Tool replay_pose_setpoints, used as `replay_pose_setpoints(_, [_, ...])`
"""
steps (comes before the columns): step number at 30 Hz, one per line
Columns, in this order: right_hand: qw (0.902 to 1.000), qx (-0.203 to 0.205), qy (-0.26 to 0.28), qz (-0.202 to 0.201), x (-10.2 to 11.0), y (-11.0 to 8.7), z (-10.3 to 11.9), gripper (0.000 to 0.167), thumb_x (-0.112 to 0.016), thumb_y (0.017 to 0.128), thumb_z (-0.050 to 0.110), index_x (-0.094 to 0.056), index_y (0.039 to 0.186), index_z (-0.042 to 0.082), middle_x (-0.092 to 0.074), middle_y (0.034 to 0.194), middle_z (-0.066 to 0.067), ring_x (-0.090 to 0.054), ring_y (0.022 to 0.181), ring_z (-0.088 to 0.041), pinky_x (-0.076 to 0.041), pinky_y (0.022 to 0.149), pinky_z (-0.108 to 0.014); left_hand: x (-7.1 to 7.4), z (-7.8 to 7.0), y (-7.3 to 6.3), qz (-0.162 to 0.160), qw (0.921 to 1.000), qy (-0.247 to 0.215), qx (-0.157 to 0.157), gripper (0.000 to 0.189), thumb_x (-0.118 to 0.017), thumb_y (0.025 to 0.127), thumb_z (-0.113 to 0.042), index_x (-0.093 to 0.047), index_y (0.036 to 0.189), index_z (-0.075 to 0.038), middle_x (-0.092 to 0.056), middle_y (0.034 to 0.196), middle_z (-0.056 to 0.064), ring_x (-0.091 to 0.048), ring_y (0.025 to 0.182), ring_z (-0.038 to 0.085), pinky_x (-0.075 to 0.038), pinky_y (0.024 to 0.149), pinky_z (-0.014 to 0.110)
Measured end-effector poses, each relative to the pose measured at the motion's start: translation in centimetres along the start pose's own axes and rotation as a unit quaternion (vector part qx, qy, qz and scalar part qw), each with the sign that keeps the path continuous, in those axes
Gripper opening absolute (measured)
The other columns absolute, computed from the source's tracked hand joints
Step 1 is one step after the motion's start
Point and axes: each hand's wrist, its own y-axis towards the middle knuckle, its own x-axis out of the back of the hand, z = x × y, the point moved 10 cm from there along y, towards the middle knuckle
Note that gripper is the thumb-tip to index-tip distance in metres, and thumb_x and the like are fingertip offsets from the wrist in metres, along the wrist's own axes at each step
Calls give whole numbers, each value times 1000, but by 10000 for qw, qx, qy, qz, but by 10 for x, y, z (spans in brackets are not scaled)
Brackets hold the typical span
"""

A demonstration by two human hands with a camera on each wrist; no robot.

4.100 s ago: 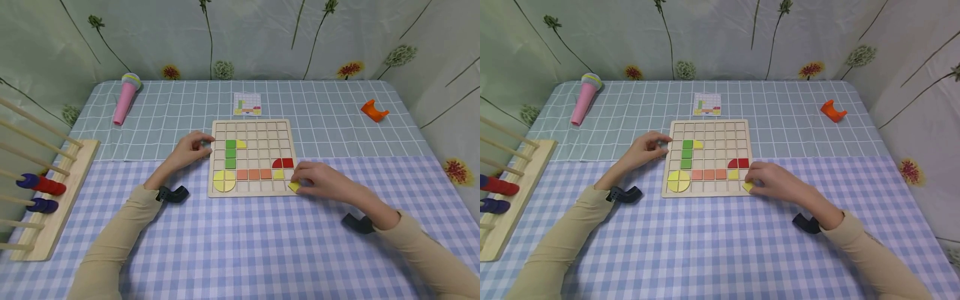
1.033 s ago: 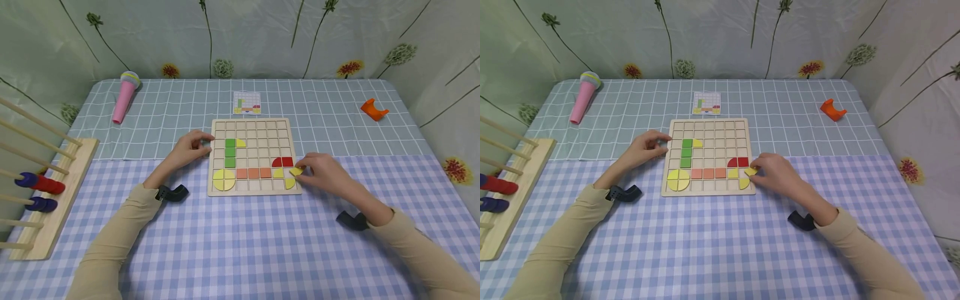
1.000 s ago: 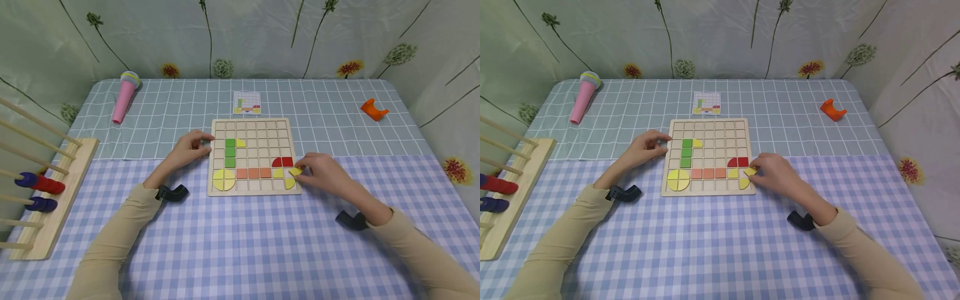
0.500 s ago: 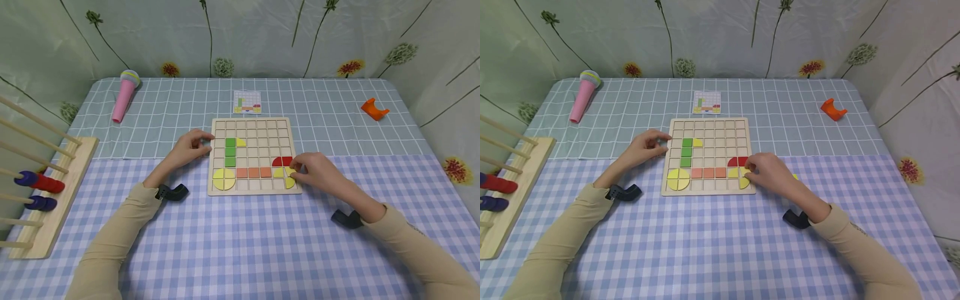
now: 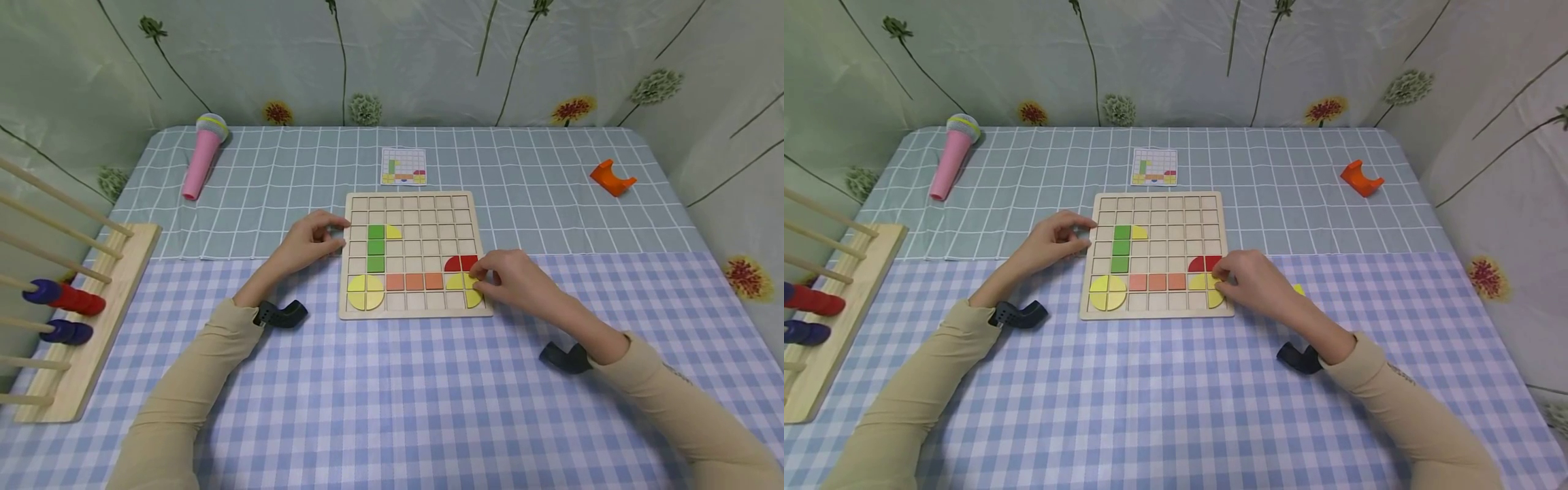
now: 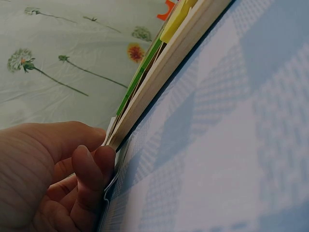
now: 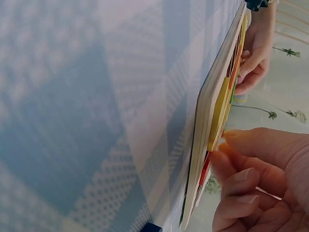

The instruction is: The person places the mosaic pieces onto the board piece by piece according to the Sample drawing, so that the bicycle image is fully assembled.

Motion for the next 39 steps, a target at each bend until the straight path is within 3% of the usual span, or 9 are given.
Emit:
replay_pose_setpoints(6, [9998, 58, 178, 2, 1, -1, 1, 10, -68, 80, 4, -72, 89, 4, -67, 78, -3, -47, 62, -10, -41, 56, -18, -1, -1, 0, 7, 10000, 12, -43, 34, -58, 89, -1, -56, 122, 7, -53, 110, 22, -47, 56, 1, -41, 52, 15])
replay_pose_setpoints(11, [9998, -134, 135, -39, 8, -6, -7, 12, -67, 82, 6, -72, 93, 4, -68, 81, -5, -47, 63, -11, -39, 54, -18, -1, -1, 0, 18, 10000, 6, -43, 34, -58, 89, -1, -56, 122, 7, -53, 110, 22, -47, 56, 0, -41, 51, 15])
replay_pose_setpoints(19, [9983, -531, -187, -177, 30, -24, -30, 15, -63, 84, 5, -71, 96, 4, -67, 83, -8, -45, 61, -13, -38, 50, -18, 0, -2, 1, 3, 9999, 85, -70, 34, -58, 89, -2, -56, 122, 7, -54, 111, 22, -47, 56, 1, -40, 52, 15])
replay_pose_setpoints(26, [9969, -615, -315, -390, 44, -40, -45, 13, -64, 83, 4, -71, 94, 2, -68, 81, -8, -43, 59, -12, -36, 49, -19, 1, -1, 1, -9, 10000, 87, -35, 34, -58, 89, -2, -56, 122, 7, -53, 112, 22, -46, 56, 1, -40, 52, 15])
replay_pose_setpoints(34, [9934, -1032, -425, -283, 46, -55, -65, 17, -66, 84, 11, -70, 96, 0, -67, 77, -8, -44, 58, -12, -35, 50, -20, 2, 0, 1, -33, 10000, 69, -47, 34, -58, 89, -1, -56, 121, 7, -53, 111, 22, -46, 56, -1, -39, 52, 14])
replay_pose_setpoints(39, [9917, -1112, -488, -431, 49, -66, -72, 16, -66, 84, 12, -71, 93, 0, -66, 73, -6, -42, 55, -10, -35, 50, -20, 1, 0, 2, -28, 10000, 24, -57, 34, -58, 89, -1, -56, 121, 7, -52, 110, 23, -45, 55, -1, -39, 51, 14])
